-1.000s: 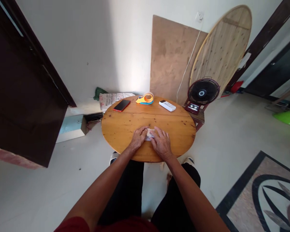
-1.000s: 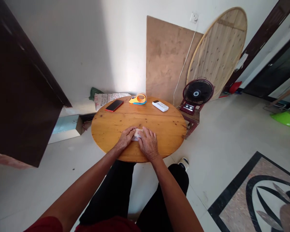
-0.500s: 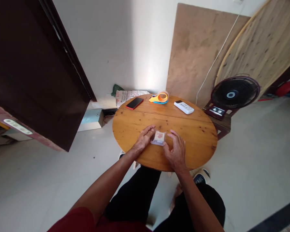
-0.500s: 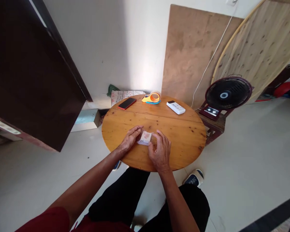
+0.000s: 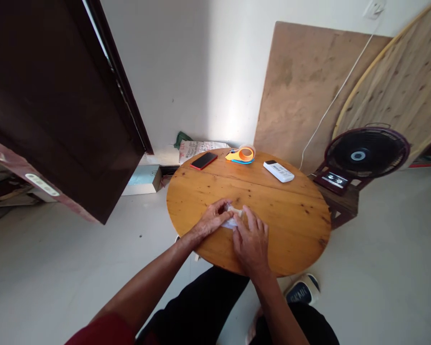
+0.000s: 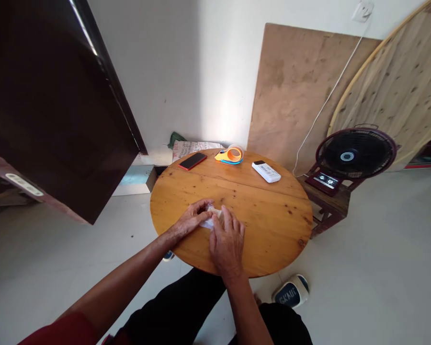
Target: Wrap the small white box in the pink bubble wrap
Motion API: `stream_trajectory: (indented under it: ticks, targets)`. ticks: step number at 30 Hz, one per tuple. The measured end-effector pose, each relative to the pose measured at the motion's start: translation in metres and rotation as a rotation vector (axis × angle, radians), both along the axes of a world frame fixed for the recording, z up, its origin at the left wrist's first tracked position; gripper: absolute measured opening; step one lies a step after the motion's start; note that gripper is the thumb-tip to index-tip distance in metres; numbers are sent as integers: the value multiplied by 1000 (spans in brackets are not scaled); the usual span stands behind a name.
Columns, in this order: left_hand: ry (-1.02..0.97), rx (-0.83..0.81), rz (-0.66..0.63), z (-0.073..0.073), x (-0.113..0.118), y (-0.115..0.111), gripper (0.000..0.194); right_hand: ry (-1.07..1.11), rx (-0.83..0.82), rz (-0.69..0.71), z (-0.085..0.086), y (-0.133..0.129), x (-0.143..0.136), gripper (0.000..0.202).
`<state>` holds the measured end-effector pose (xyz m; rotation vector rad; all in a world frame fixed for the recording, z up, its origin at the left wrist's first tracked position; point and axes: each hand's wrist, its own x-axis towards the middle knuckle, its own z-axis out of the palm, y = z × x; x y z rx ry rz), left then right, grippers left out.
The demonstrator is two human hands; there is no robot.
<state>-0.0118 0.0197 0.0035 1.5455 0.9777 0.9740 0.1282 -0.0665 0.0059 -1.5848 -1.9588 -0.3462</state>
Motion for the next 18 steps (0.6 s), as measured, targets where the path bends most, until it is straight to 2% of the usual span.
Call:
stream_trajectory:
  ticks: [6,12,18]
  targets:
    - [19,-25,-30,6,-1,-3,45,-10,19,-15,0,3,1,35]
    - [145,23,6,6,1,0,44,25,-33,-13,0,6,1,37]
    - [107,-22,-11,7,0,0,47,229,16,39,-4,6,6,34]
